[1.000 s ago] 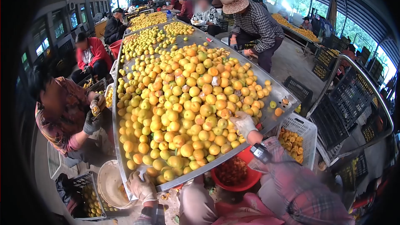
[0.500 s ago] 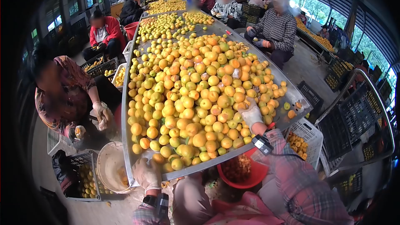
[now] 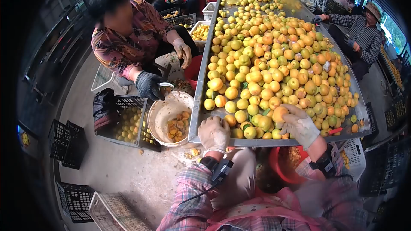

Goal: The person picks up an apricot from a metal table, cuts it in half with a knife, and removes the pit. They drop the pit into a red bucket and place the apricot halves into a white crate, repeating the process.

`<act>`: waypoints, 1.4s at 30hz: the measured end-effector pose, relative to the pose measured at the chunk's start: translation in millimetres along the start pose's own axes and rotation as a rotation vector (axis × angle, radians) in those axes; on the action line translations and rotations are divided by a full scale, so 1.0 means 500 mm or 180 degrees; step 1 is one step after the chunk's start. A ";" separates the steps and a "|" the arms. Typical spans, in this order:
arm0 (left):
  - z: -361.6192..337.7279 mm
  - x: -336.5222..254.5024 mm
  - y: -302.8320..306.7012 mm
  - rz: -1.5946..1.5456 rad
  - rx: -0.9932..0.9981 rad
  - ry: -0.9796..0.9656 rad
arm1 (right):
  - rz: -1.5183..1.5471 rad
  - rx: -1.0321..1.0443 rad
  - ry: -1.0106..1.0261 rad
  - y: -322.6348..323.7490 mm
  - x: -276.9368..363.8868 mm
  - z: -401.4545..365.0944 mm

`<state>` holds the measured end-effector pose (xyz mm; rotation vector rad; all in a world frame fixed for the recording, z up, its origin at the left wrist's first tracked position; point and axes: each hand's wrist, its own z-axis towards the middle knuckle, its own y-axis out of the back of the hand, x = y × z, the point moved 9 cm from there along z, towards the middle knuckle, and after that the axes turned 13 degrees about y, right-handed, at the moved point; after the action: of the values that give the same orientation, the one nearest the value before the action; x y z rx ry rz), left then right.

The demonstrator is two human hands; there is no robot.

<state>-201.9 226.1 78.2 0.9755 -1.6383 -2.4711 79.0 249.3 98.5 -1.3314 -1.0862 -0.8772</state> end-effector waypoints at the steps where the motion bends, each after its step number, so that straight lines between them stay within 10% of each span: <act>1: 0.003 0.002 -0.001 -0.0034 0.0082 0.0026 | -0.0107 0.0239 -0.0255 -0.051 -0.013 -0.009; 7: -0.008 0.041 -0.054 -0.0872 0.0457 -0.0308 | -0.0043 0.1630 -0.0176 -0.370 -0.041 0.015; 8: -0.009 0.132 -0.159 -0.2412 -0.0407 0.1227 | -0.0204 0.2212 0.0738 -0.425 -0.070 0.043; 9: 0.000 0.106 -0.162 -0.2548 -0.0169 0.0931 | -0.1965 0.1842 0.1344 -0.444 -0.067 0.061; 12: -0.003 0.025 -0.090 -0.1585 0.0154 0.0124 | -0.1249 0.1510 0.0451 -0.441 -0.048 0.042; 22: -0.010 -0.007 -0.025 0.0174 0.0255 -0.0046 | -0.0724 -0.0153 0.0509 0.019 -0.018 0.055; 28: -0.012 -0.008 -0.029 0.0177 0.0344 0.0053 | -0.2556 -0.1490 0.1722 0.289 0.179 0.087; 42: -0.015 -0.021 -0.014 0.0170 0.0186 0.0134 | -0.4777 -0.1871 0.0542 0.440 0.280 0.302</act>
<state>-187.5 226.9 75.4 0.9698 -1.7096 -2.3649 313.6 429.8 154.9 -0.6229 -1.7219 -2.4829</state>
